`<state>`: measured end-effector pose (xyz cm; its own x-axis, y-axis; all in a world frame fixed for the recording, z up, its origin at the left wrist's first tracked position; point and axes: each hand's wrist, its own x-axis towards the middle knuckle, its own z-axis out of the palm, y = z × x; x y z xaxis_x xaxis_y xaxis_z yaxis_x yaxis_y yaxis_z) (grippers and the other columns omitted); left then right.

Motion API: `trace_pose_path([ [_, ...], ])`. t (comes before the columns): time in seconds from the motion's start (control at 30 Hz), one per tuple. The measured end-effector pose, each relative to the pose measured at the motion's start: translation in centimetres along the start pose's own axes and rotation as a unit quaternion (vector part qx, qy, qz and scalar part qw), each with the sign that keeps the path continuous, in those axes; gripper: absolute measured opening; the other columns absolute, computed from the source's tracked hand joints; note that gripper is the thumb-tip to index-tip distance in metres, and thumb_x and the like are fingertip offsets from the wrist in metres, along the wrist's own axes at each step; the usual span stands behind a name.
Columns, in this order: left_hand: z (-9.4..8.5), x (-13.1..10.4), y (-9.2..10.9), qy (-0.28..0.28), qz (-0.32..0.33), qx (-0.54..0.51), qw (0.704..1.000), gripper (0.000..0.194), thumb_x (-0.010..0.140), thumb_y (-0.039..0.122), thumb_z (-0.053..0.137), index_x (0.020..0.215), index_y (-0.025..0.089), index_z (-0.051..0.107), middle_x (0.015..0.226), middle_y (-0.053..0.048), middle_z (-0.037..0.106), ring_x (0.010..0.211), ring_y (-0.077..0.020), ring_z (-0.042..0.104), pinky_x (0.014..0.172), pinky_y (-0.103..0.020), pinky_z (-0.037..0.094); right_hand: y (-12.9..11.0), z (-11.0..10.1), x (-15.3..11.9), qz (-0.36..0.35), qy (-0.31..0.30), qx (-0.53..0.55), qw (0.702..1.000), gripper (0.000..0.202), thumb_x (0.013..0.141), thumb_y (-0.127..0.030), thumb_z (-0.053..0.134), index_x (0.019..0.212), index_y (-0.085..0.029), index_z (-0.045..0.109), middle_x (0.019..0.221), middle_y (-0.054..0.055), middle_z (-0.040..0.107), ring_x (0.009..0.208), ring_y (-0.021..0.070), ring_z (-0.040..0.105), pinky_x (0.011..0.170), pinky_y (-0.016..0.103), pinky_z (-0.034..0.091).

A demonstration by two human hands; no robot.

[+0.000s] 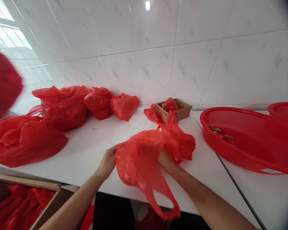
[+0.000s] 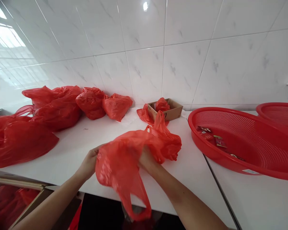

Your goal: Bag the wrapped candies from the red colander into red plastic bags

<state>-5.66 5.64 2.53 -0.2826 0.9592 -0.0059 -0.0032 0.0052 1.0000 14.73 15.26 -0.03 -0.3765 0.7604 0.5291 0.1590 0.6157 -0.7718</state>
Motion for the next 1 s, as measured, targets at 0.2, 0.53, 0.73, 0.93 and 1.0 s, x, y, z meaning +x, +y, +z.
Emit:
trace_pose_path([
  [0.2, -6.3, 2.3, -1.7, 0.185, 0.002, -0.091, 0.979, 0.027, 0.057, 0.01, 0.062, 0.082, 0.015, 0.067, 0.086, -0.007, 0.074, 0.087, -0.0254, 0.069, 0.079, -0.041, 0.059, 1.2, -3.1, 2.4, 0.064, 0.112, 0.047, 0.991, 0.021, 0.092, -0.044, 0.047, 0.083, -0.028, 0.056, 0.079, 0.004, 0.063, 0.074, 0.0217, 0.061, 0.064, 0.034, 0.053],
  [0.53, -8.6, 1.7, -2.7, 0.333, 0.033, -0.13, 0.933, 0.037, 0.059, 0.001, 0.048, 0.086, 0.022, 0.064, 0.101, -0.004, 0.071, 0.095, -0.0206, 0.067, 0.084, -0.04, 0.059, 4.0, -6.5, 4.3, 0.014, 0.335, 0.001, 0.942, 0.028, 0.086, -0.032, 0.051, 0.114, -0.027, 0.054, 0.11, 0.008, 0.064, 0.103, 0.0226, 0.062, 0.087, 0.037, 0.05],
  [0.73, -8.6, 1.4, -3.1, 0.386, 0.09, -0.049, 0.917, 0.057, 0.067, 0.008, 0.052, 0.121, 0.027, 0.055, 0.129, -0.006, 0.059, 0.117, -0.0239, 0.058, 0.099, -0.047, 0.049, 6.0, -5.2, 3.8, -0.072, 0.198, -0.118, 0.971, 0.033, 0.092, -0.018, 0.035, 0.109, -0.02, 0.062, 0.1, 0.008, 0.065, 0.092, 0.0196, 0.062, 0.087, 0.043, 0.048],
  [0.93, -6.9, -0.8, -2.2, 0.331, 0.201, 0.26, 0.884, 0.094, 0.068, 0.01, 0.063, 0.149, 0.034, 0.023, 0.159, -0.008, 0.015, 0.144, -0.0327, 0.023, 0.114, -0.054, 0.026, 5.5, -3.1, 2.8, -0.135, 0.07, -0.218, 0.964, 0.045, 0.085, -0.006, 0.037, 0.118, -0.021, 0.065, 0.127, 0.01, 0.058, 0.121, 0.0232, 0.051, 0.105, 0.045, 0.04],
  [1.0, -5.9, -1.6, -1.9, 0.257, 0.228, 0.408, 0.846, 0.093, 0.071, 0.016, 0.065, 0.151, 0.033, 0.02, 0.161, -0.009, 0.005, 0.147, -0.0347, 0.008, 0.114, -0.056, 0.022, 4.9, -3.3, 2.8, -0.14, 0.096, -0.24, 0.956, 0.044, 0.089, -0.009, 0.036, 0.122, -0.021, 0.063, 0.128, 0.009, 0.057, 0.122, 0.0217, 0.05, 0.107, 0.043, 0.038],
])
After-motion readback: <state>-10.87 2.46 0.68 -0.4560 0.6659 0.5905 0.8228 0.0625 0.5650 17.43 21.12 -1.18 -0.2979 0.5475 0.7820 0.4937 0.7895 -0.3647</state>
